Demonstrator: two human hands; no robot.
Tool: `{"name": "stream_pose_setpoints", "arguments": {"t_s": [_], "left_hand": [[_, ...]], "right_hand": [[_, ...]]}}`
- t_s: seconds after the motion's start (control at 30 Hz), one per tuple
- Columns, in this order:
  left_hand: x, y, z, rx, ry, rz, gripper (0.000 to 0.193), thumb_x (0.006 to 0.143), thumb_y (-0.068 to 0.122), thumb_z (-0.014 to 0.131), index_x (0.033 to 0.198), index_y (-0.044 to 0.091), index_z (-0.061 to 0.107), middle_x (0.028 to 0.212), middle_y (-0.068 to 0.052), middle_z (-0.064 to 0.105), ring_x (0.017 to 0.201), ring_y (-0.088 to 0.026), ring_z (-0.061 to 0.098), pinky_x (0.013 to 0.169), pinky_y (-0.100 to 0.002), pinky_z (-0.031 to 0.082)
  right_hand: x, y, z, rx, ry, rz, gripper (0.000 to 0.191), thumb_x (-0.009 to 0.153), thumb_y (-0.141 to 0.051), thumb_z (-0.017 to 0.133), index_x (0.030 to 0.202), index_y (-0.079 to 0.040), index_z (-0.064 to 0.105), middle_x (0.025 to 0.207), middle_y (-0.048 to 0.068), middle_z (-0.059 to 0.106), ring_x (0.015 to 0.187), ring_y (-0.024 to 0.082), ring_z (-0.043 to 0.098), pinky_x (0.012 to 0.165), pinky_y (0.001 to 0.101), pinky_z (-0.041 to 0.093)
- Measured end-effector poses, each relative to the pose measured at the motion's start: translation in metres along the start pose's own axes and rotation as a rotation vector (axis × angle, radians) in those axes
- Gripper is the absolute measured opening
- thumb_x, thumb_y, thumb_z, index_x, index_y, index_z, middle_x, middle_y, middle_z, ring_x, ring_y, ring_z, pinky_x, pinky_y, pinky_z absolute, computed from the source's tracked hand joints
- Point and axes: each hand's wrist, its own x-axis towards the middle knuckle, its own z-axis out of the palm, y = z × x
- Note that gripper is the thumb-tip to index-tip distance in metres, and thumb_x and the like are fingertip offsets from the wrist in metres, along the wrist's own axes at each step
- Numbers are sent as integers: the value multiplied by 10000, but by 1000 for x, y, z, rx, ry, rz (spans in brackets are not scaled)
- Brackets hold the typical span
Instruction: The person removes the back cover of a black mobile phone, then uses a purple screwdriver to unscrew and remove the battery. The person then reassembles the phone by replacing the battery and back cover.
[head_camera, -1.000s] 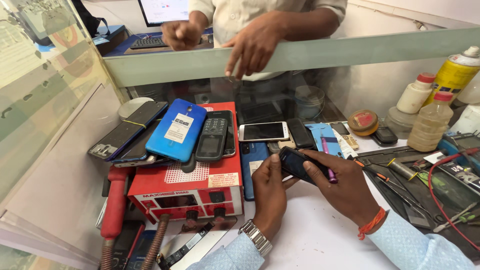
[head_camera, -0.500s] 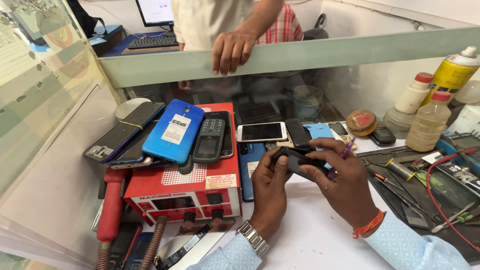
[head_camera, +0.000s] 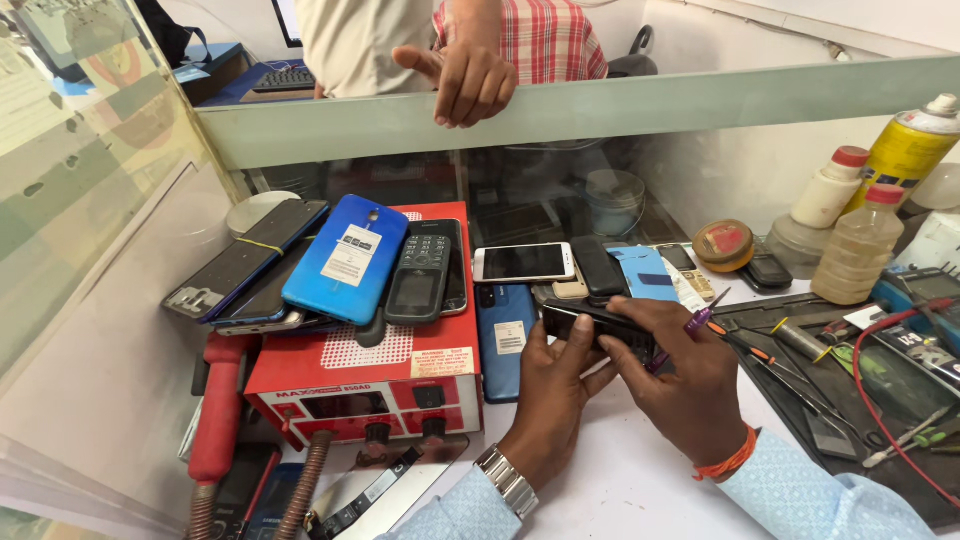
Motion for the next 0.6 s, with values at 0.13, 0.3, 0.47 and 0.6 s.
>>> {"name": "stream_pose_setpoints", "arguments": {"t_s": [0.13, 0.3, 0.47, 0.6], "left_hand": [[2, -1, -6, -109, -19, 61, 412, 1003, 311, 571, 1313, 61, 467, 1199, -114, 668, 1145, -223, 685, 977, -387, 611], [6, -4, -10, -214, -66, 103, 436, 1011, 294, 568, 1355, 48, 462, 1334, -116, 653, 1221, -177, 650, 1014, -363, 588], [7, -3, -10, -146, -56, 112, 552, 983, 326, 574, 1439, 161, 309, 1423, -102, 591, 1262, -184, 599, 1065, -380, 524], [5, 0, -10, -152, -88, 115, 603, 992, 324, 563, 1495, 181, 262, 1469, -110, 565, 1300, -206, 565, 1105, -395, 474]], "right_hand": [[1, 1, -1, 105, -23, -4, 343, 787, -91, 836, 1103, -57, 707, 1127, 94, 746, 1033, 233, 748, 867, 310, 594], [1, 3, -1, 153, -44, 40, 311, 789, -77, 828, 1083, -71, 727, 1126, 86, 761, 1050, 209, 752, 884, 303, 584], [-2, 7, 0, 264, -74, 98, 297, 807, -47, 804, 1096, -70, 735, 1141, 75, 768, 1100, 201, 747, 944, 309, 587], [-3, 11, 1, 322, -105, 104, 287, 819, -38, 795, 1099, -76, 740, 1174, 80, 764, 1138, 207, 739, 963, 313, 582]]}}
